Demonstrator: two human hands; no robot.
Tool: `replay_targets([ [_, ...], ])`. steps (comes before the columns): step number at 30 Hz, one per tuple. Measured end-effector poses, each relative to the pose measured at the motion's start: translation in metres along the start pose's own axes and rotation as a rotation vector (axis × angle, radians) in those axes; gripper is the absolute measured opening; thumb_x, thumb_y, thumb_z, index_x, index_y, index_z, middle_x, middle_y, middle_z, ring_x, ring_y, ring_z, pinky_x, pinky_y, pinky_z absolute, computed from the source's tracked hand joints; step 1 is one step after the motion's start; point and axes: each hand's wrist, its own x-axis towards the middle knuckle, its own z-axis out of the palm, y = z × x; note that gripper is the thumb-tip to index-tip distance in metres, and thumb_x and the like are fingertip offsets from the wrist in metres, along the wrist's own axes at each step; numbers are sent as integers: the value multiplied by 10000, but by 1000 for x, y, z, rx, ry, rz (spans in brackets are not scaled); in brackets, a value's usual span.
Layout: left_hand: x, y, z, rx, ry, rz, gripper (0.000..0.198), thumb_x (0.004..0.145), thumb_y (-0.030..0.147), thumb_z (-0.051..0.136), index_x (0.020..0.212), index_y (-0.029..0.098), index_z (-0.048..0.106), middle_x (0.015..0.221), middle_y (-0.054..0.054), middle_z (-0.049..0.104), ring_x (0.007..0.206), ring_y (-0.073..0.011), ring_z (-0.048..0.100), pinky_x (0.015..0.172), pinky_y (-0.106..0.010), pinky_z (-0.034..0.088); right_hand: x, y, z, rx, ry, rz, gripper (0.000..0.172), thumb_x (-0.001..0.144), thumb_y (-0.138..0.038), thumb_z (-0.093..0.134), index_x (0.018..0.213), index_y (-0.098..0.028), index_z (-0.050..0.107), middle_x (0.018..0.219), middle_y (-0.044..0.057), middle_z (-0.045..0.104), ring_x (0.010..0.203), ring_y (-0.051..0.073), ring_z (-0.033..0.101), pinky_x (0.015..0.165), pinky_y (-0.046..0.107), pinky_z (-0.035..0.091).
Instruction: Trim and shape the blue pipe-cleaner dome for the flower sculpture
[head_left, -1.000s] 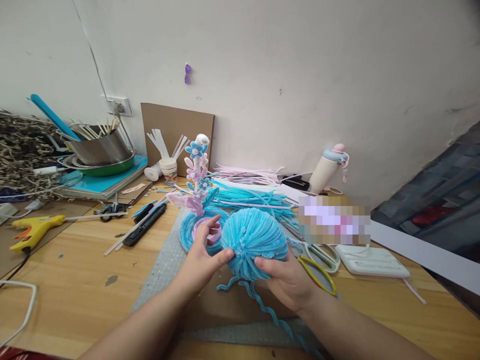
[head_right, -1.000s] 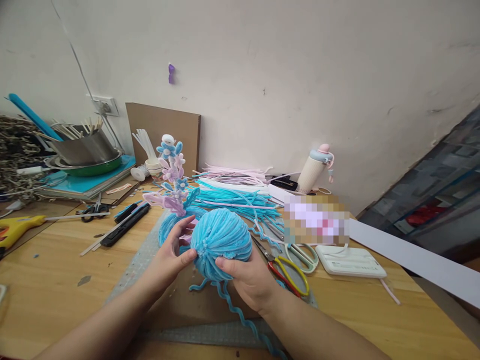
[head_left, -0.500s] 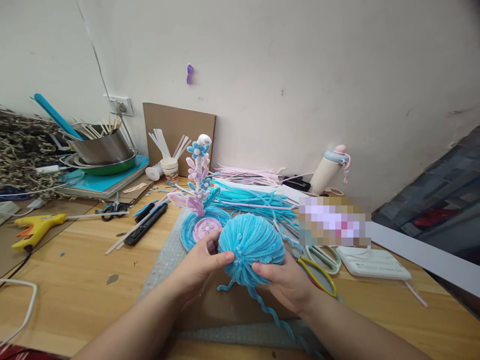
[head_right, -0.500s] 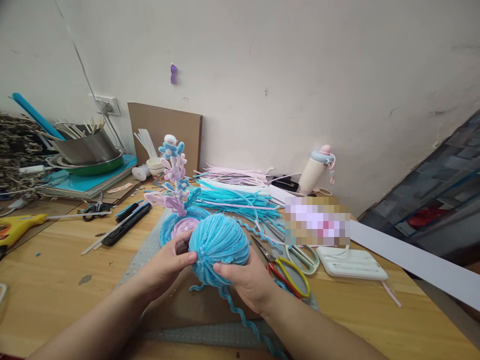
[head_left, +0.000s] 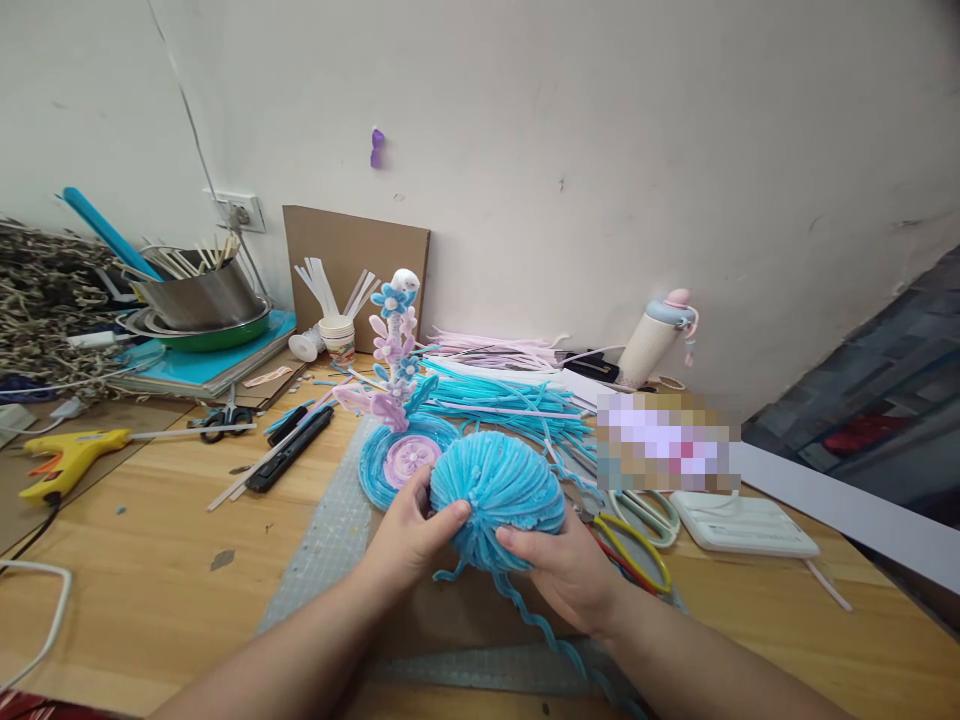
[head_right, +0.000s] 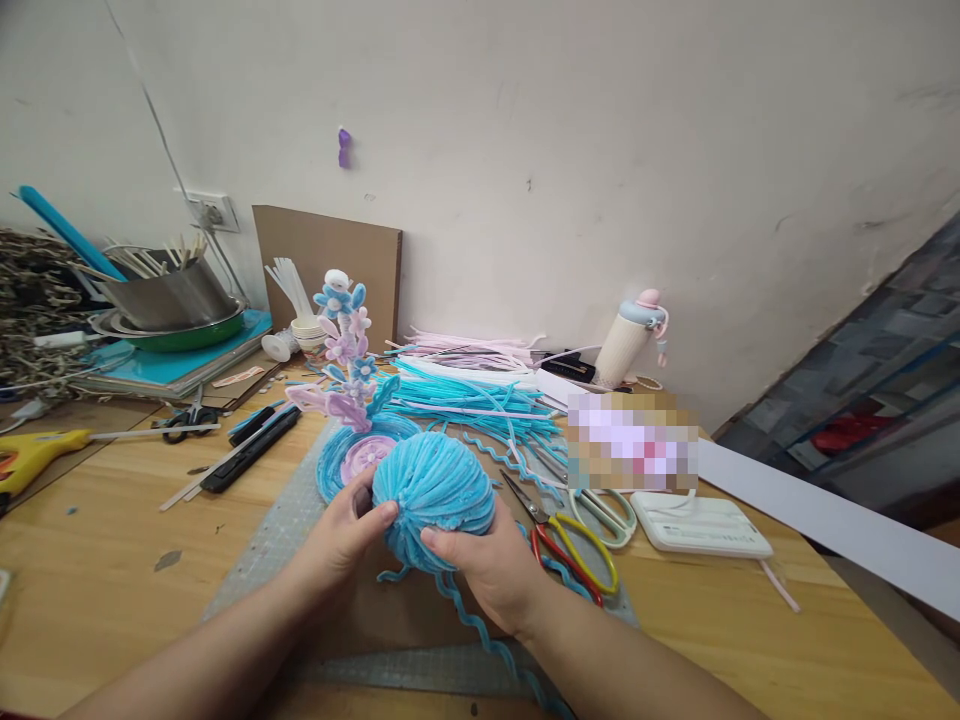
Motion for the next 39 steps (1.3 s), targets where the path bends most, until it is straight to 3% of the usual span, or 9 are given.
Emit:
replay_targets([
  [5,2,1,0,13,2,4,542,737,408,718,1188,160,547,1212,-107,636,1149,-295,560,987,-414,422,2,2,0,-1,11,-8,359,628,-199,806,972,-223,705,1010,44,738,954,246,659,957,467,450],
  [11,5,8,-3,-11,50,-131,580,695,439,749,1162,140,578,1197,-127,654,1162,-320,558,1001,-448,409,12,6,0,124,-29,60,384,680,-206,753,1057,-203,678,1039,58,730,1031,255,638,995,462,424],
  [15,3,18,-3,-173,-7,-267,577,814,615,516,1165,165,607,1252,-115,628,1225,-314,514,1043,-455,359,15,4,-1,248,-22,167,481,692,-245,730,1160,-208,627,1053,64,728,1060,259,631,999,457,422],
  [17,2,21,-3,-212,10,-306,588,830,606,496,1238,189,560,1308,-105,588,1254,-306,488,1050,-450,349,15,3,-2,267,-39,221,502,692,-271,724,1177,-202,615,1057,72,727,1068,261,628,1001,456,419],
  [20,1,21,-4,-128,93,-251,703,734,469,692,1344,223,442,1381,-107,504,1272,-312,461,1045,-442,354,13,3,-3,262,-75,241,511,700,-288,711,1192,-203,601,1089,79,715,1083,262,619,1006,456,412],
  [22,1,20,-5,-48,80,-181,762,683,421,747,1352,232,434,1391,-111,474,1276,-322,446,1043,-442,355,12,3,-3,254,-80,234,485,711,-284,701,1180,-203,606,1093,80,713,1081,263,618,1005,460,410],
  [30,2,24,-14,398,-120,143,443,751,400,696,1176,284,647,1458,-69,404,1390,-313,256,1138,-450,190,8,-3,0,253,6,326,369,745,-284,665,1093,-162,634,1027,95,728,1036,269,637,997,474,400],
  [35,-3,24,-14,202,-214,94,443,824,407,602,1246,270,596,1432,-57,466,1367,-310,318,1125,-445,229,6,-13,-3,283,-129,412,448,782,-411,614,1152,-159,596,1076,108,706,1043,268,631,1000,463,386],
  [39,-3,21,-11,-82,-194,-124,448,848,383,572,1273,242,563,1329,-75,573,1277,-313,455,1077,-458,309,10,-18,-6,305,-222,497,531,828,-560,483,1157,-155,585,1082,109,698,1051,266,626,996,464,380],
])
